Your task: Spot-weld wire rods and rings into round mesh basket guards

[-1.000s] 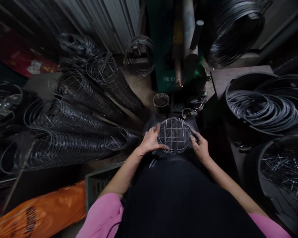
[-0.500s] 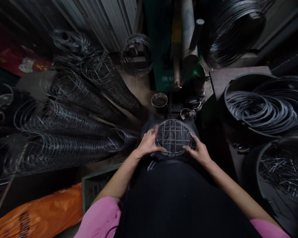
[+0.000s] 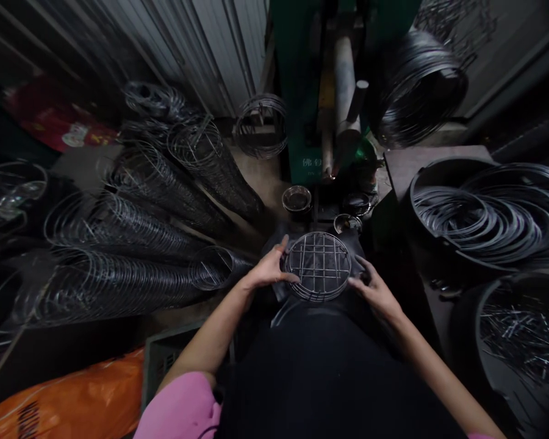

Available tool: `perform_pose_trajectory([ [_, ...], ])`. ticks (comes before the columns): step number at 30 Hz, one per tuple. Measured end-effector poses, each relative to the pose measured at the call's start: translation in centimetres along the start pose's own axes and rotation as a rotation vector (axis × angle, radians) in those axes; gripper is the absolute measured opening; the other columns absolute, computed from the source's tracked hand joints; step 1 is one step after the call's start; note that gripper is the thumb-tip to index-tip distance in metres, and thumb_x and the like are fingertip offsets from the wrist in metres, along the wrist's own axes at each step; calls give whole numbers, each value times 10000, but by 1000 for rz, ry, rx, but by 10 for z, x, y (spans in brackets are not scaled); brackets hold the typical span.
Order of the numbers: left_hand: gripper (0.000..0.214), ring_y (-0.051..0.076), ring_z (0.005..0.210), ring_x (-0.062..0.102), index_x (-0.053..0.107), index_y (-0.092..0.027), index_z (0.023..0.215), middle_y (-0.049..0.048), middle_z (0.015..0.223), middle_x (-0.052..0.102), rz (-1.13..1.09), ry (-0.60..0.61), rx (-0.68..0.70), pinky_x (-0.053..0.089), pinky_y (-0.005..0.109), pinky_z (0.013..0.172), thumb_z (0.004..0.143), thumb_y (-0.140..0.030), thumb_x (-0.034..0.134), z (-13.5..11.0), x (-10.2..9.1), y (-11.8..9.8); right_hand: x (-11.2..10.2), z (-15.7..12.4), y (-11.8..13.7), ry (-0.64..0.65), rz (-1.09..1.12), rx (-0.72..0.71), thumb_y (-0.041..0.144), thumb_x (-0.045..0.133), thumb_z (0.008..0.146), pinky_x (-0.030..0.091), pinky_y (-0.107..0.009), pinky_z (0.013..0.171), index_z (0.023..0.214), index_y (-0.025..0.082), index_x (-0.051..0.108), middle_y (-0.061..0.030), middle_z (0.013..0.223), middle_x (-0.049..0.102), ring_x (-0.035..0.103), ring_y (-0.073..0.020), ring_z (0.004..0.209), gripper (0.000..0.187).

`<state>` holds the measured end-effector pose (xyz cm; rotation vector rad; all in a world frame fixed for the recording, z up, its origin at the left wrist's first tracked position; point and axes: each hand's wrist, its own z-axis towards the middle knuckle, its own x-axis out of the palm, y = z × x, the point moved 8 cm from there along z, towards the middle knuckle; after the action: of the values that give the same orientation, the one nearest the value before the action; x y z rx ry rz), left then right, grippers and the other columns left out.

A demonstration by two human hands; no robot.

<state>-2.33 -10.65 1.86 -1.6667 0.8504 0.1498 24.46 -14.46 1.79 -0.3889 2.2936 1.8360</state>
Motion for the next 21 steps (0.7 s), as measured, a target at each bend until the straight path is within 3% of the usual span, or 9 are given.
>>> perform_pose_trajectory([
  [3,958,190,985,530,233,-194,1410,54,1086,542,-178,-21,-44,423,342,893,622,-461,709,22,-27,-2,-14,11,-22,-60,229,201,420,609,695,468,-254,486,1018,201,594,-14,708,592,566,-147,602,391],
  [6,801,182,926,573,350,-142,1362,57,999,614,-227,46,-116,442,313,849,686,-435,663,62,-34,-16,-19,32,-34,-71,430,277,343,616,643,392,-230,401,847,202,612,-3,647,529,508,-127,535,248],
  [8,650,183,938,586,533,-156,1220,50,1007,645,-208,153,-130,441,287,855,668,-468,673,92,-24,-30,-16,46,-37,-35,502,284,306,620,614,416,-255,425,816,209,608,-13,655,529,519,-143,563,225],
  [11,475,193,806,629,677,-164,952,53,883,692,-219,536,-205,486,299,745,673,-546,631,121,16,-44,-12,56,-39,18,572,291,321,640,611,477,-311,519,803,219,593,-20,656,542,548,-170,624,222],
  [13,459,201,703,634,692,-156,857,61,779,697,-162,709,-287,500,318,660,641,-558,649,128,36,-44,-13,57,-40,21,604,290,362,664,613,496,-341,576,794,223,578,-18,666,559,562,-179,651,243],
  [15,439,199,639,626,692,-152,815,62,713,689,-112,793,-343,498,318,596,612,-541,675,130,47,-41,-18,56,-40,-19,601,274,402,683,605,492,-342,582,783,223,569,-13,677,574,568,-180,653,277],
  [18,393,180,580,606,685,-156,788,48,650,667,-87,822,-332,481,292,539,595,-498,690,127,50,-42,-33,52,-35,-189,542,176,423,678,608,439,-282,505,778,211,572,7,655,565,526,-141,565,292],
  [21,337,159,560,589,673,-162,761,21,625,652,-81,770,-226,469,270,541,558,-429,716,118,41,-52,-51,40,-20,-416,318,-7,395,648,653,425,-257,526,790,196,597,13,665,571,499,-112,548,246],
])
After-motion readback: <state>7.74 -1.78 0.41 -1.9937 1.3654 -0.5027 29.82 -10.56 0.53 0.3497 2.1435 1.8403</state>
